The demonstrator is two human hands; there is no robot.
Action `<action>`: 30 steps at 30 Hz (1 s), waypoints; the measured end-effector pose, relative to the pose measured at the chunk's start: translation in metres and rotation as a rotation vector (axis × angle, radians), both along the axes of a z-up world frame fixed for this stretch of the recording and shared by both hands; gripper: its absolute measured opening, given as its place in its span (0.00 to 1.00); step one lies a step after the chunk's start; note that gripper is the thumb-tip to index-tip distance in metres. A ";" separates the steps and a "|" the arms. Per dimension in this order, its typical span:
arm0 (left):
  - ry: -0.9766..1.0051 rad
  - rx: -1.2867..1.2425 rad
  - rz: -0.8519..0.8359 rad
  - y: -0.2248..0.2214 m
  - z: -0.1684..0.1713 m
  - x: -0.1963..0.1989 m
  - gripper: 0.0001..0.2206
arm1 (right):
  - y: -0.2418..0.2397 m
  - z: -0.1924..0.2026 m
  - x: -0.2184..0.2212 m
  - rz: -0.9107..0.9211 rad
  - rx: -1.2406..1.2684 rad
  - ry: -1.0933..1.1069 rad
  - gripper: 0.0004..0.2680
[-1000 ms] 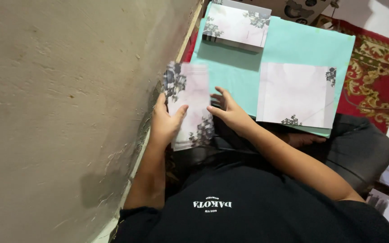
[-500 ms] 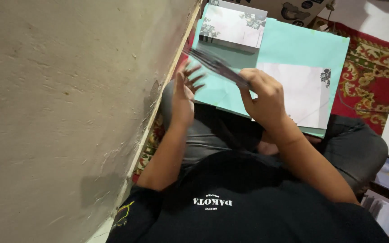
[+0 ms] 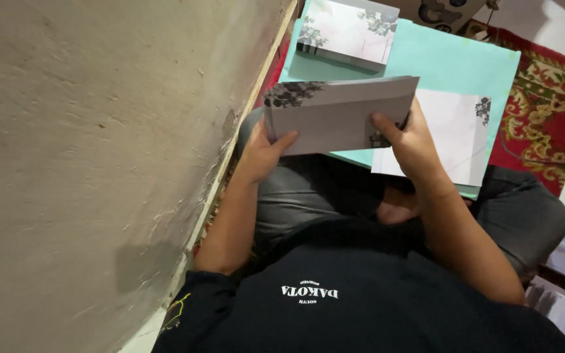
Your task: Folding printed paper sheets into booklets and stacking them on a flat surface.
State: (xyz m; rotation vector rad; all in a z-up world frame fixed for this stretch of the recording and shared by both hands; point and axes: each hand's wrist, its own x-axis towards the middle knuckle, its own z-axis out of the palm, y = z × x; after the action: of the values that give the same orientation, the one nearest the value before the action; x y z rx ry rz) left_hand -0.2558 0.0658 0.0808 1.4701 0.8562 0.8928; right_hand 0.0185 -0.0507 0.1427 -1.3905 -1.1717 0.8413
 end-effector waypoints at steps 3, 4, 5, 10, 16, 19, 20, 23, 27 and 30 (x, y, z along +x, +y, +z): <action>0.253 0.140 0.121 0.006 0.012 -0.002 0.30 | 0.007 -0.002 0.008 -0.028 0.046 0.085 0.15; 0.254 0.141 0.120 0.010 0.009 0.000 0.30 | 0.010 -0.014 0.010 -0.030 0.046 0.086 0.15; 0.148 0.233 0.076 0.015 0.007 0.002 0.26 | 0.012 -0.026 0.012 -0.020 0.064 0.087 0.14; 0.002 0.322 -0.068 0.011 0.002 0.014 0.29 | 0.015 -0.059 0.006 0.041 0.035 0.041 0.18; -0.107 0.330 -0.020 0.008 -0.006 0.020 0.39 | 0.014 -0.050 -0.013 -0.049 0.187 0.182 0.24; -0.039 0.356 -0.024 0.008 -0.003 0.026 0.24 | 0.019 -0.069 -0.019 -0.059 0.134 0.146 0.23; 0.001 0.351 0.031 0.011 -0.008 0.025 0.17 | 0.022 -0.057 -0.023 -0.054 0.173 0.133 0.17; -0.009 0.390 0.118 0.015 0.007 0.025 0.10 | 0.025 -0.033 -0.027 -0.063 0.261 0.106 0.09; -0.130 0.374 0.078 0.014 0.013 0.018 0.13 | 0.026 -0.040 -0.021 -0.037 0.267 0.110 0.09; 0.039 0.395 0.012 0.013 0.009 0.013 0.20 | 0.026 -0.063 -0.025 0.012 0.123 0.160 0.11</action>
State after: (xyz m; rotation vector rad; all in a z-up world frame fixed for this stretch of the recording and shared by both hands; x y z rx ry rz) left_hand -0.2426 0.0793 0.0893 1.8280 0.7437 1.0888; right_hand -0.0061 -0.0245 0.0798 -1.1952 -1.0915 0.8585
